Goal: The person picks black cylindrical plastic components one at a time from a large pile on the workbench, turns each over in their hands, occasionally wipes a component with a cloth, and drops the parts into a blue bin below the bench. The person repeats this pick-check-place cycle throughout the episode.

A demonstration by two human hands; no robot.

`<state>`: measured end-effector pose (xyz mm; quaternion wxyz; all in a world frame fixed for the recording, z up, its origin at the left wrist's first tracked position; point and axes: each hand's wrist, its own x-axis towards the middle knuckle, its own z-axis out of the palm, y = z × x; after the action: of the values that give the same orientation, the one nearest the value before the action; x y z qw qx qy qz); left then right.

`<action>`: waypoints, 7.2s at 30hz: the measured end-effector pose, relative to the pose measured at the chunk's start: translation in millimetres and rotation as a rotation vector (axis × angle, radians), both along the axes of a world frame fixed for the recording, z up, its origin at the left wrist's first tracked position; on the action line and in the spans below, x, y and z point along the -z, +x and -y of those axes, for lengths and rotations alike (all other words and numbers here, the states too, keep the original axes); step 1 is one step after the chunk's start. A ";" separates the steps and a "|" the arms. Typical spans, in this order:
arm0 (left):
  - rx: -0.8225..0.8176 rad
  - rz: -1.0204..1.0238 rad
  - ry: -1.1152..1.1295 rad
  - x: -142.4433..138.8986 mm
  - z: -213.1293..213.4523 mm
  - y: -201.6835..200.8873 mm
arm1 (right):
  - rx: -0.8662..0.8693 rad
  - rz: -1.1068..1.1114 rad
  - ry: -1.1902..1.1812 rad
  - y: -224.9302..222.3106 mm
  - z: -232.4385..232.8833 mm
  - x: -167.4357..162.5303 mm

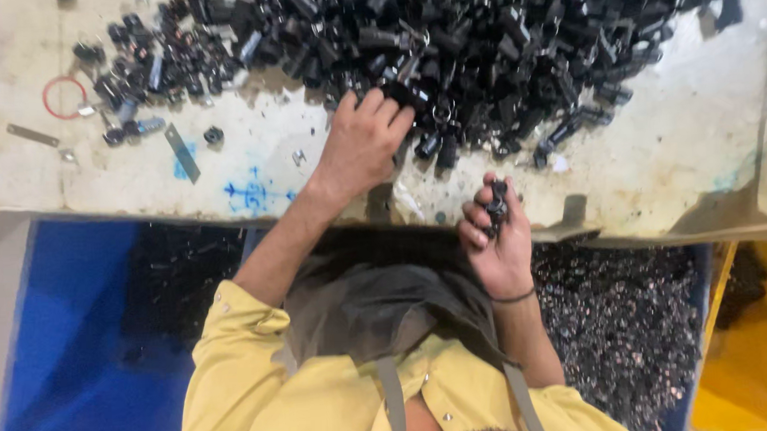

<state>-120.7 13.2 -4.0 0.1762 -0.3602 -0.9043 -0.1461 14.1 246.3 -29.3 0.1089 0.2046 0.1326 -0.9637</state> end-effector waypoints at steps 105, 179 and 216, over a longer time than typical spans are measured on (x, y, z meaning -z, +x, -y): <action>-0.223 -0.122 0.532 -12.9 1.9 -45.0 | -0.315 0.055 0.241 81.3 3.3 85.3; 0.129 0.780 0.753 -14.3 -5.5 123.8 | -0.086 -1.138 1.716 -1.5 30.9 -41.7; -0.379 0.244 0.266 9.9 13.5 22.8 | -0.089 -0.094 0.324 8.4 9.2 -10.7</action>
<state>-98.0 -0.3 -13.8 0.1357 -0.1380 -0.9431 -0.2705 22.6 237.1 -18.6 0.1106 0.1680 0.3002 -0.9324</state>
